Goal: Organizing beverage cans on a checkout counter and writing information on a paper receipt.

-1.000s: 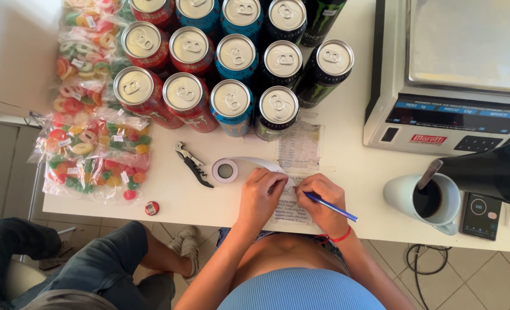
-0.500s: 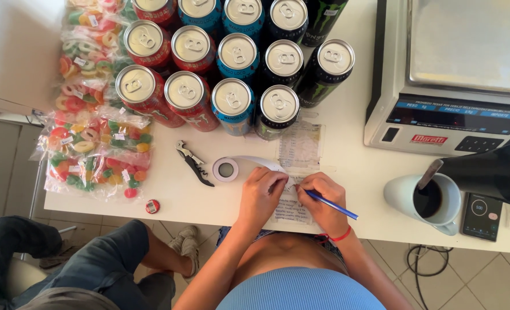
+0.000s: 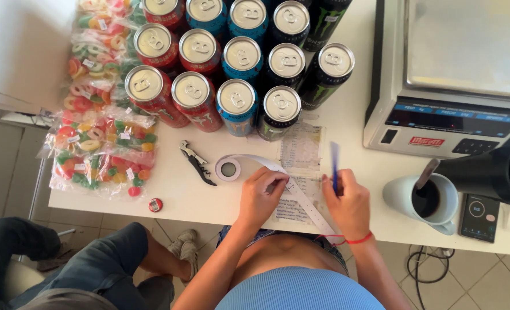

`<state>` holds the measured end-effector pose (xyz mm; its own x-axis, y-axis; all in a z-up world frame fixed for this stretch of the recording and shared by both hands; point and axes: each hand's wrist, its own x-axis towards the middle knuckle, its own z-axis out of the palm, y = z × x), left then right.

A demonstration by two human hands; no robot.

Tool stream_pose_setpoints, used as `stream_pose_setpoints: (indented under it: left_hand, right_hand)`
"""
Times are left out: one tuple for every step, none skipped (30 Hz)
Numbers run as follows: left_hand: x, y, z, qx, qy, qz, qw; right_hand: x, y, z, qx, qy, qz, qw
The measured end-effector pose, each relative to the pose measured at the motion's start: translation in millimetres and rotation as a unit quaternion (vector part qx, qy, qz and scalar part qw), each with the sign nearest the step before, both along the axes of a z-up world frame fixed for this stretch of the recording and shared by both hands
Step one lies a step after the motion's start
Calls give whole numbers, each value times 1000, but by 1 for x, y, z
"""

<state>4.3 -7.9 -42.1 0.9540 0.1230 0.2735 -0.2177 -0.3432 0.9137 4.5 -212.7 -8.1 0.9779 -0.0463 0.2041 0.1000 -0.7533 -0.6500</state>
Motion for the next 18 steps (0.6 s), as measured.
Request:
stream_pose_setpoints:
  left_hand:
    - [0,1,4,-1,-2,-3,1000]
    - [0,2,8,-24,11,-7,1000]
    - [-1,3,12,-47,24,-11,999]
    - [-1,4,12,-47,21,-11,999]
    - [-2,4,13,-51,24,-11,998]
    - [-3,5,14,-56,27,-10,998]
    - [-3,5,17,-57,25,-9,998]
    - [-4,4,20,-69,32,-12,997]
    - [-4,4,23,-82,40,-15,996]
    - [-6,4,29,-83,38,-17,996]
    - [-8,3,34,-112,57,-9,992]
    - [-9,4,39,-139,73,1,988]
    - [-9,5,43,-138,70,2,988]
    - [-11,7,46,-180,115,5,977]
    - [-12,8,49,-222,159,9,962]
    - [-14,10,45,-222,157,11,962]
    - [-16,12,41,-271,197,6,942]
    - [-18,13,37,-319,236,0,918]
  right_hand:
    - [-2,-4,-4,-1,-2,-3,1000]
    - [-3,-7,-7,-64,-9,-15,998]
    - [-4,-11,-11,-126,-16,-29,992]
    - [-5,-7,-6,-126,-19,-29,991]
    - [-6,-4,-1,-117,-48,-13,992]
    - [-6,-1,4,-109,-77,4,991]
    - [-5,8,11,-109,-79,5,991]
    - [-5,17,17,-14,-47,53,997]
    - [-5,25,23,81,-14,102,991]
    - [-3,27,21,80,-17,101,992]
    - [-2,29,19,99,-2,124,987]
    - [1,32,17,120,11,149,981]
    - [2,32,17,120,7,151,981]
    - [1,32,17,132,10,165,977]
    - [1,33,16,143,12,179,973]
    - [1,38,26,143,10,182,973]
    - [2,42,35,143,-5,192,971]
    - [1,47,44,143,-19,200,969]
